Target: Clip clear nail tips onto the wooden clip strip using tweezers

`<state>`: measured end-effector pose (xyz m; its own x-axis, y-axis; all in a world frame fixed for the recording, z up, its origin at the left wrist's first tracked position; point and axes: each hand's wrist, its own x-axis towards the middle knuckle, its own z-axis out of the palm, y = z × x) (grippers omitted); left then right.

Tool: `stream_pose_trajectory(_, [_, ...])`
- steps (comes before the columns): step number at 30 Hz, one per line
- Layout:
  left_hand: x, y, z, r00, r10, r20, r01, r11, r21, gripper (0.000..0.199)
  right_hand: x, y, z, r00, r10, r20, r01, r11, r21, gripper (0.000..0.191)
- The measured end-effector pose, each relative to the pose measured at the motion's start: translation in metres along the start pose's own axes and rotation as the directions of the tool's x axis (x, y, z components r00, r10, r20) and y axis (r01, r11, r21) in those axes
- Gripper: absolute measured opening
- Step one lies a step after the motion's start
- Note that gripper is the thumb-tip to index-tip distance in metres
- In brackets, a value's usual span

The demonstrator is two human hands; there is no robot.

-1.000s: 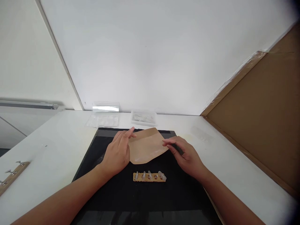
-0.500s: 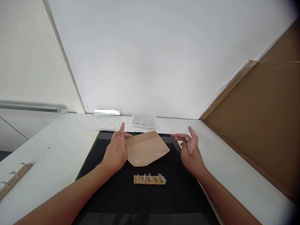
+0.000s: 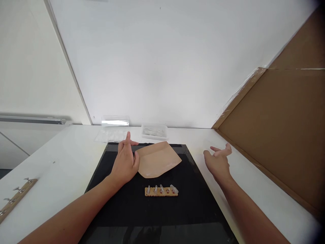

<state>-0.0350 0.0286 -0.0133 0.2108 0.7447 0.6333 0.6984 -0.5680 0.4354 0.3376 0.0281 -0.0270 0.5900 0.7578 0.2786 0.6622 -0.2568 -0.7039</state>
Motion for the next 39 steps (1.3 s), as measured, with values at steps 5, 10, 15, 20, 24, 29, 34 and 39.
stream_pose_trajectory(5, [0.000,0.003,0.001,0.998,-0.005,-0.055,0.005,1.000,0.000,0.086,-0.007,-0.014,-0.003,0.993,0.112,0.044,-0.112,0.994,0.002,0.107])
stream_pose_trajectory(10, [0.000,0.003,0.004,0.996,0.045,-0.071,-0.039,0.996,0.085,0.082,-0.007,-0.015,-0.003,0.988,0.110,0.107,-0.102,0.992,-0.074,0.109])
stream_pose_trajectory(15, [-0.002,-0.001,0.007,0.998,0.051,-0.047,-0.045,0.991,0.122,0.082,-0.010,-0.013,0.004,0.979,0.087,0.186,-0.048,0.978,-0.203,0.100])
stream_pose_trajectory(20, [-0.002,0.000,0.007,0.996,0.065,-0.059,-0.057,0.990,0.130,0.081,-0.010,-0.009,0.010,0.976,0.051,0.212,0.004,0.968,-0.249,0.096])
stream_pose_trajectory(24, [-0.002,0.000,0.008,0.997,0.060,-0.047,-0.054,0.990,0.127,0.079,-0.010,-0.005,0.013,0.965,0.025,0.263,0.052,0.958,-0.283,0.095])
stream_pose_trajectory(29, [-0.003,-0.001,0.008,0.999,0.036,-0.026,-0.032,0.992,0.125,0.075,-0.009,-0.004,0.014,0.939,-0.028,0.343,0.142,0.940,-0.312,0.085])
stream_pose_trajectory(34, [-0.004,-0.003,0.010,0.999,0.042,-0.023,-0.038,0.985,0.167,0.070,-0.008,-0.002,0.014,0.928,-0.039,0.370,0.179,0.919,-0.352,0.078])
stream_pose_trajectory(39, [-0.004,-0.009,0.014,0.998,0.014,-0.061,-0.001,0.977,0.215,0.064,-0.010,-0.001,0.017,0.921,-0.046,0.388,0.212,0.892,-0.399,0.073])
